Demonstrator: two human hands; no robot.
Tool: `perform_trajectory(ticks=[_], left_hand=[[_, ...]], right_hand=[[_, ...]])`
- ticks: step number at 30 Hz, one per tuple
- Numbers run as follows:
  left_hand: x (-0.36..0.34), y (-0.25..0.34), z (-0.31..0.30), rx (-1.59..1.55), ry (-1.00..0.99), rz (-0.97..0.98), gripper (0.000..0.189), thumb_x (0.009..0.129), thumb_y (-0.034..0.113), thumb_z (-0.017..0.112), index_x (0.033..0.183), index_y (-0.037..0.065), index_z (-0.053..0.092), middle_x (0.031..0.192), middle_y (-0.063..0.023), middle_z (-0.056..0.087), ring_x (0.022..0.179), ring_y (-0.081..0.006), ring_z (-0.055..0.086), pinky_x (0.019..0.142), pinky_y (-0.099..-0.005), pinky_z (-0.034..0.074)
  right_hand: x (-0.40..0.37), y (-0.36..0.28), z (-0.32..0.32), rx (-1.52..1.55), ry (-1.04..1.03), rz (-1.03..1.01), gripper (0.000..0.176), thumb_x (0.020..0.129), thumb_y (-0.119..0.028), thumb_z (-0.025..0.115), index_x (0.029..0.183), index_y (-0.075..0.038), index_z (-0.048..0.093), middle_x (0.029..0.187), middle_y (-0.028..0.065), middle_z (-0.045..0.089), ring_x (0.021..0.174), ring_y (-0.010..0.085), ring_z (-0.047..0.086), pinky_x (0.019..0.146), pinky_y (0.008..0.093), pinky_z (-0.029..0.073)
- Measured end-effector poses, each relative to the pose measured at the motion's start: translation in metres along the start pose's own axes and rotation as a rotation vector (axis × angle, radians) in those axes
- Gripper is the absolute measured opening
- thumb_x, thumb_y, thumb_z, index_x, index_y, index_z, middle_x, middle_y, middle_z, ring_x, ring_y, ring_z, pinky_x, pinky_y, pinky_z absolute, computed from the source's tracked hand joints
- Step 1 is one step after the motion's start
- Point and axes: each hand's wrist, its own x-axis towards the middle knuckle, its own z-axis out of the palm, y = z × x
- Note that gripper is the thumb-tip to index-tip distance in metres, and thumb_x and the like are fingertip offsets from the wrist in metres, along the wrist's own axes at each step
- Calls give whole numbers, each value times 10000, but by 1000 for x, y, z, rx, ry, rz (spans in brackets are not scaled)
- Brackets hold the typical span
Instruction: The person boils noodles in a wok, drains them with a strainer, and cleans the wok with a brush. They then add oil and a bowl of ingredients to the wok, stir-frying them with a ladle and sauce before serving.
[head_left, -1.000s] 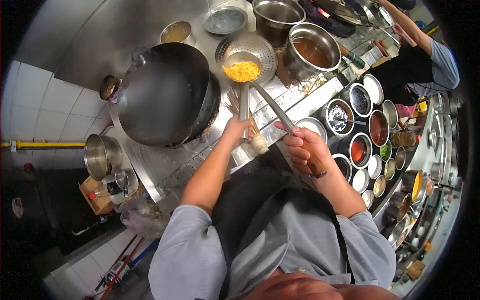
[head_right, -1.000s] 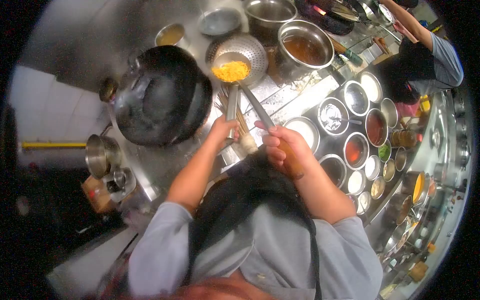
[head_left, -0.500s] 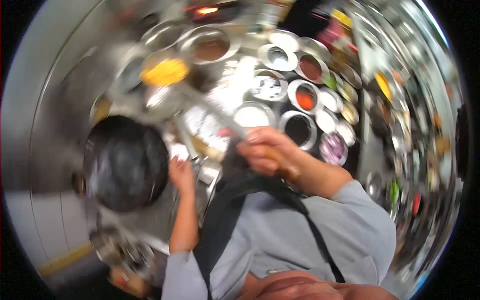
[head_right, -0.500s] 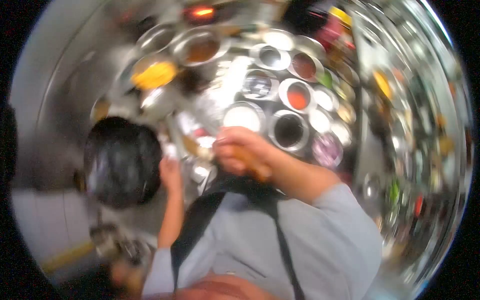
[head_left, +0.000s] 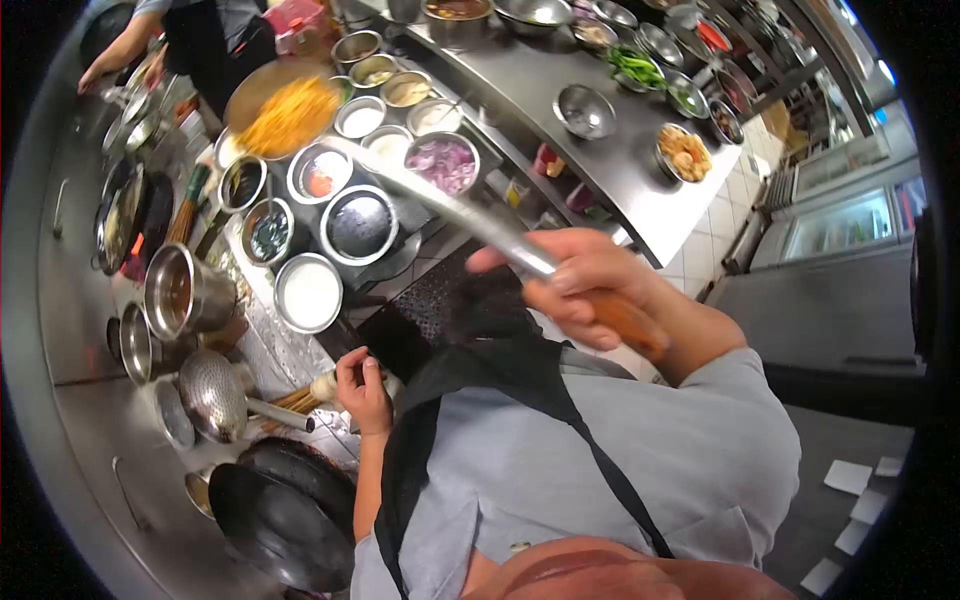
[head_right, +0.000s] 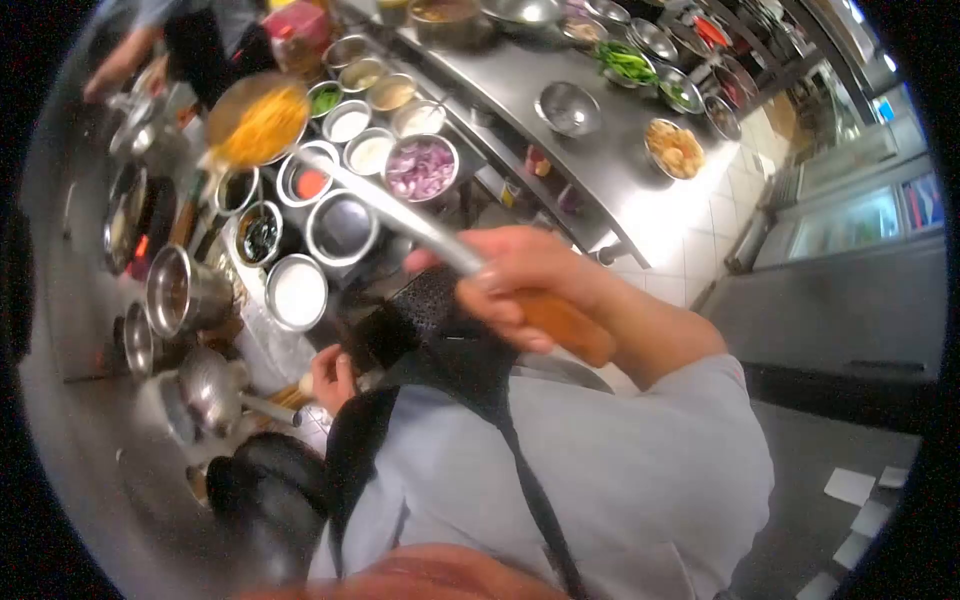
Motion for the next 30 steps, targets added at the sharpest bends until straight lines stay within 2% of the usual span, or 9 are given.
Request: perform_trajectory(ticks=[6, 15, 17, 23, 25, 26, 28, 29, 30], left_hand=[[15, 10, 57, 10, -213, -91, 118, 940, 37, 608, 1051, 1, 620, 849, -5, 589, 653, -57, 532, 595, -203, 445], [48, 26, 177, 82, -484, 5, 104, 937, 49, 618, 1028, 1, 629, 803, -10, 607, 642, -66, 558, 595, -219, 461], [53, 44, 195, 15, -482, -66, 104, 933, 44, 618, 1025, -2, 630, 808, -10, 608, 648, -64, 557, 600, -220, 462], [53, 52, 211, 54, -434, -70, 105, 929, 42, 615, 1021, -8, 629, 814, -12, 608, 683, -63, 568, 625, -217, 474], [53, 48, 201, 19, -429, -137, 114, 933, 49, 610, 1029, -8, 633, 829, -13, 615, 699, -76, 579, 650, -231, 493], [52, 43, 195, 47, -427, -95, 128, 926, 54, 616, 1036, -6, 637, 845, -24, 629, 721, -87, 593, 675, -243, 503], [50, 29, 172, 143, -407, -54, 192, 903, 83, 640, 1079, 6, 648, 914, -62, 676, 813, -123, 638, 752, -287, 525], [46, 32, 160, 145, -405, -82, 244, 892, 126, 663, 1113, 21, 654, 971, -78, 696, 880, -139, 657, 797, -300, 525], [43, 45, 148, 182, -455, -73, 233, 939, 134, 645, 1148, 30, 642, 977, -49, 680, 882, -126, 655, 783, -284, 533]], right_hand=[[-104, -32, -54, -228, 483, -294, 648, 846, -86, 548, 1420, 132, 339, 591, 59, 499, 346, 133, 492, 315, 222, 425], [-148, -44, -168, -442, 963, -26, 579, 816, -45, 566, 1385, -7, 465, 618, 50, 531, 425, 122, 502, 372, 254, 448], [-145, -31, -204, -782, 997, 41, 508, 830, -42, 532, 1336, -7, 514, 707, 64, 573, 507, 150, 553, 449, 297, 484], [-121, -20, -242, -1075, 1244, 282, 625, 843, -34, 520, 1456, -53, 406, 870, 236, 659, 658, 303, 660, 639, 429, 532], [-127, 1, -281, -1584, 1350, 53, 621, 871, -79, 524, 1471, -101, 366, 868, 269, 663, 785, 430, 666, 701, 499, 521], [-129, 1, -281, -1552, 1347, 5, 625, 897, -100, 526, 1491, -143, 337, 964, 289, 662, 866, 495, 630, 779, 539, 497], [-115, -6, -263, -1645, 1422, 108, 616, 904, -96, 526, 1492, -134, 347, 989, 254, 682, 902, 473, 645, 784, 520, 505], [-118, 8, -293, -1726, 1359, -141, 619, 899, -86, 542, 1490, -119, 359, 935, 213, 692, 764, 377, 685, 705, 467, 528], [-93, -4, -255, -1486, 1304, -88, 604, 889, -75, 538, 1474, -114, 389, 894, 191, 670, 710, 306, 663, 654, 419, 523]])
